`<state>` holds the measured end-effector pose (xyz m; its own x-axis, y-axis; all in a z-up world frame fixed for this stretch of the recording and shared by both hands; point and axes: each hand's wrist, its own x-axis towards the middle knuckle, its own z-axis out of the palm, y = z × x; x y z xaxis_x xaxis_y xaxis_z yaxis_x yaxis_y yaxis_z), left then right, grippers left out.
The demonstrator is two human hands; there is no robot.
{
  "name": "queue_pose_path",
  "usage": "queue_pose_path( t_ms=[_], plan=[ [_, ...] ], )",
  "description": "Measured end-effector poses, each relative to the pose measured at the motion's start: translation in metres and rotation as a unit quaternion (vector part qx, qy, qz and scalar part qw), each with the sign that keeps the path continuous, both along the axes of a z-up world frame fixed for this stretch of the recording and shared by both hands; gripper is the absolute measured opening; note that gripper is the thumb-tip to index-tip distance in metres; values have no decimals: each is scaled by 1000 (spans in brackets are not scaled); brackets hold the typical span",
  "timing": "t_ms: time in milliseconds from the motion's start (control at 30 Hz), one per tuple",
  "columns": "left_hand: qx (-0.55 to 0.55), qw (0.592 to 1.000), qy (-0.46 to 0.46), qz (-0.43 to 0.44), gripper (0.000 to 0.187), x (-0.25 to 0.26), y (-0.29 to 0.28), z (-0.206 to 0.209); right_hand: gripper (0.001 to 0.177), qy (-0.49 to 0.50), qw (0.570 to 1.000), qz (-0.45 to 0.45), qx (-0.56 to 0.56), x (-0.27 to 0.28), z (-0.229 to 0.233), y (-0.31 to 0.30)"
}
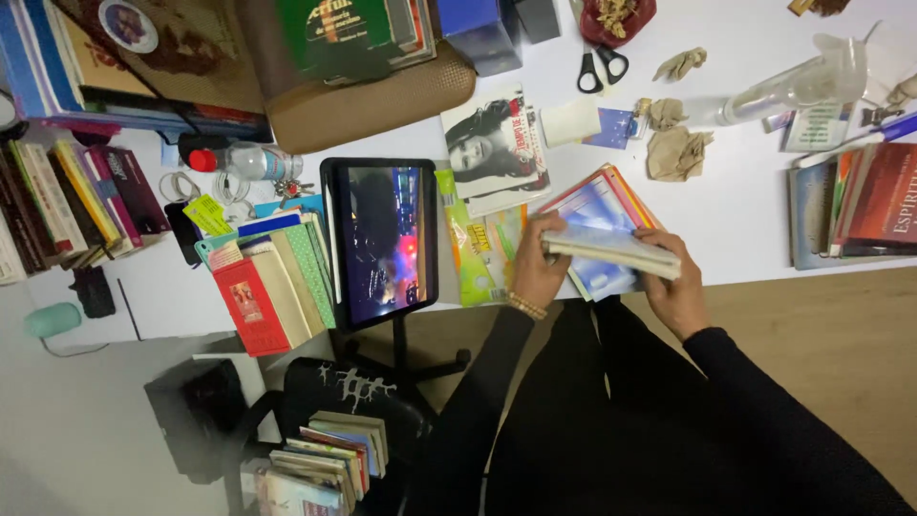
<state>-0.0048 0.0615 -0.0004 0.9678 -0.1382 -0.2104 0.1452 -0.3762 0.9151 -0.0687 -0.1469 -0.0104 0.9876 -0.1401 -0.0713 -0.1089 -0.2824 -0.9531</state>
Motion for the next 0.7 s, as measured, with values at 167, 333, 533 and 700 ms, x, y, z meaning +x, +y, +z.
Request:
queue_pose_path(
  t_ms=[167,333,533,700],
  plan=[
    [-22,995,-99,-4,45,-1,-6,-27,33,-17,1000,-9,-7,-1,-4,-2],
    [17,994,-110,-16,41,3,-2,-24,30,-52,999,-12,-3,-2,-16,-11],
    [107,994,-13,-13,53,-1,-20,7,31,209,973,-17,-96,-20,-8,-30],
    [-249,930,207,173,39,-66,-44,-67,39,258,908,-102,313,-37,30,-14]
  ],
)
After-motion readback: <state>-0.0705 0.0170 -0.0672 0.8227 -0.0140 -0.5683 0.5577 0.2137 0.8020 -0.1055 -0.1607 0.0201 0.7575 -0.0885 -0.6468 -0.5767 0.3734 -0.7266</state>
